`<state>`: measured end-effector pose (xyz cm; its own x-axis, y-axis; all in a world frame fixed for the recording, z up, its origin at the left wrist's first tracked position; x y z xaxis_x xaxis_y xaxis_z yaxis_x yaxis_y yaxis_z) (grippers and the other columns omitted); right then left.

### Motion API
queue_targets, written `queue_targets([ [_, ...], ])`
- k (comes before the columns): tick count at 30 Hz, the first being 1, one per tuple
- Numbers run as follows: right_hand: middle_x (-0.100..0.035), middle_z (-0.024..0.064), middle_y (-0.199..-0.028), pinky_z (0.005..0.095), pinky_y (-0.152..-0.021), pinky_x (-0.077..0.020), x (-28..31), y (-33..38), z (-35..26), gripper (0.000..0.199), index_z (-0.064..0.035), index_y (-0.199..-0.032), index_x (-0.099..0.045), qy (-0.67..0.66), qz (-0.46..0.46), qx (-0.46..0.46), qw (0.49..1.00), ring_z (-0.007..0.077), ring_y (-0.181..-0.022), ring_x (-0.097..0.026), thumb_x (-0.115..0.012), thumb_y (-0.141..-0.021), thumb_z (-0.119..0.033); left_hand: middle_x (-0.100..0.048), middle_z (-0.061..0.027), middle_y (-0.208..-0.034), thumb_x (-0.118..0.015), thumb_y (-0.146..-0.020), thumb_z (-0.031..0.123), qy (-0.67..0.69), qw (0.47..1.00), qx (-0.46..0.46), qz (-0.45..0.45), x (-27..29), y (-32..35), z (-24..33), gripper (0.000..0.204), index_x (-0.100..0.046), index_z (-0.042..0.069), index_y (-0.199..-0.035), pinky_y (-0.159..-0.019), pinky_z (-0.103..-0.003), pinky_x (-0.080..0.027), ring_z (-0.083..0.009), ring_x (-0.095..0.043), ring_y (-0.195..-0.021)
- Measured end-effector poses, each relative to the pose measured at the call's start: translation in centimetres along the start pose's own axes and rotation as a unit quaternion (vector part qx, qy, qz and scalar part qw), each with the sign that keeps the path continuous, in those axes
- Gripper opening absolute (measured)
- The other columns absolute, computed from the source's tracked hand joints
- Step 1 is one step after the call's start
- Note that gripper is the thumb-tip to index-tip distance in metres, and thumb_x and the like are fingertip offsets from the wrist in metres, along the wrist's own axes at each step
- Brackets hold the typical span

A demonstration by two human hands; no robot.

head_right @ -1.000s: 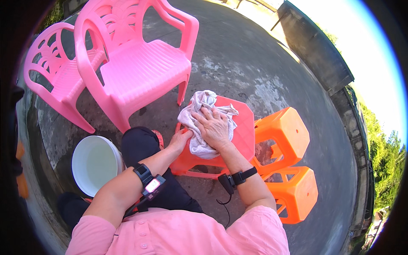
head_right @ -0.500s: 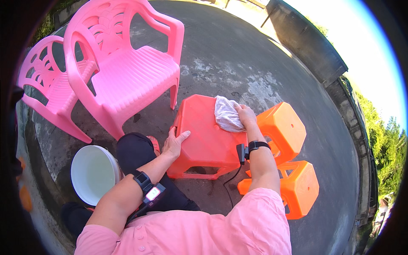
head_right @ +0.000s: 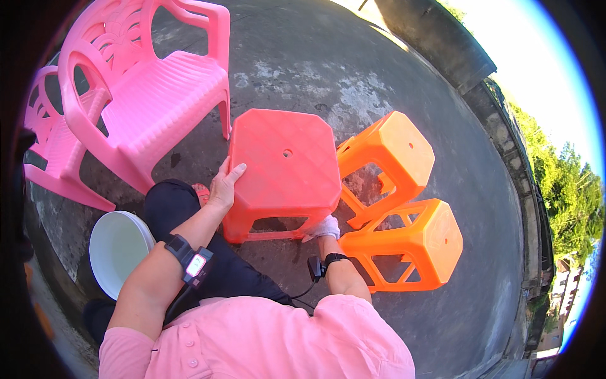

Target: The person wipes several plastic stools and chairs with a wet cloth. They dip the cloth into a bucket of water, wring it out, and wipe each item one at a time, including the seat, legs, and backrest.

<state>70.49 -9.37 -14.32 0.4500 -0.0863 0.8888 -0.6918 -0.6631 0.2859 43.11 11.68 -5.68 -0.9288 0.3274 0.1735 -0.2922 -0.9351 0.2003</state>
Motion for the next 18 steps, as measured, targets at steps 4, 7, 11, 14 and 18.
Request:
queue_targets([
  [4, -0.066, 0.0193, -0.125, 0.042, -0.088, -0.0549, 2.8, 2.5, -2.4, 0.068, -0.003, -0.137, -0.053, -0.131, -0.008, -0.136, 0.982, 0.0334, -0.112, -0.067, -0.068, -0.086, -0.046, -0.055, -0.022, -0.142, -0.062, -0.085, 0.063, 0.018, 1.0, -0.002, -0.011, 0.0, -0.8, -0.7, 0.092, -0.035, 0.012, -0.156, -0.113, -0.04, -0.034, -0.0356, -0.051, -0.134],
  [7, -0.067, 0.0219, -0.117, 0.0424, -0.085, -0.0546, 7.6, 5.3, -6.3, 0.067, -0.0032, -0.136, -0.051, 0.13, 0.075, 0.008, 0.989, 0.0346, -0.107, -0.068, -0.069, -0.086, -0.044, -0.053, -0.0222, -0.145, -0.063, -0.084, 0.063, 0.053, 0.998, 0.012, -0.03, 0.0, -0.6, -0.7, 0.093, -0.034, 0.012, -0.157, -0.113, -0.037, -0.034, -0.0336, -0.05, -0.135],
  [11, -0.062, 0.0191, -0.123, 0.0439, -0.088, -0.0502, 12.6, 9.1, -10.7, 0.048, -0.0065, -0.133, -0.054, 0.023, 0.359, 0.252, 0.898, 0.032, -0.109, -0.062, -0.061, -0.093, -0.033, -0.052, -0.0199, -0.147, -0.062, -0.085, 0.064, 0.063, 0.996, 0.037, -0.044, 0.1, 0.0, -0.2, 0.093, -0.034, 0.012, -0.157, -0.113, -0.035, -0.034, -0.0311, -0.049, -0.136],
  [14, -0.057, 0.0097, -0.136, 0.0563, -0.102, -0.0353, 12.1, 9.3, -14.4, 0.042, -0.017, -0.133, -0.06, 0.284, 0.379, 0.24, 0.847, 0.0366, -0.124, -0.05, -0.056, -0.096, -0.035, -0.052, -0.0187, -0.147, -0.06, -0.087, 0.066, 0.099, 0.992, 0.062, -0.055, 0.7, 0.4, 0.4, 0.093, -0.034, 0.011, -0.157, -0.113, -0.036, -0.034, -0.0307, -0.049, -0.136],
  [18, -0.049, 0.005, -0.149, 0.0543, -0.104, -0.0282, 8.4, 10.5, -20.6, 0.051, -0.0177, -0.139, -0.058, 0.207, 0.226, 0.47, 0.828, 0.0387, -0.133, -0.041, -0.056, -0.095, -0.043, -0.055, -0.0117, -0.143, -0.053, -0.092, 0.07, 0.249, 0.951, 0.145, -0.115, 2.1, 1.4, 1.3, 0.083, -0.045, 0.012, -0.15, -0.11, -0.036, -0.037, -0.0235, -0.053, -0.129],
])
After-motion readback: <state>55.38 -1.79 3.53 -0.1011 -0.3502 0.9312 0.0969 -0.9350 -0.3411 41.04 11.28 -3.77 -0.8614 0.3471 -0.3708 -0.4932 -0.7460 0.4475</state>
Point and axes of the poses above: each hand's wrist, its own y-axis away from the middle knuckle, its own x-axis out of the back of the hand, z = x × y, the point moved 2 cm from there along -y, towards the middle knuckle
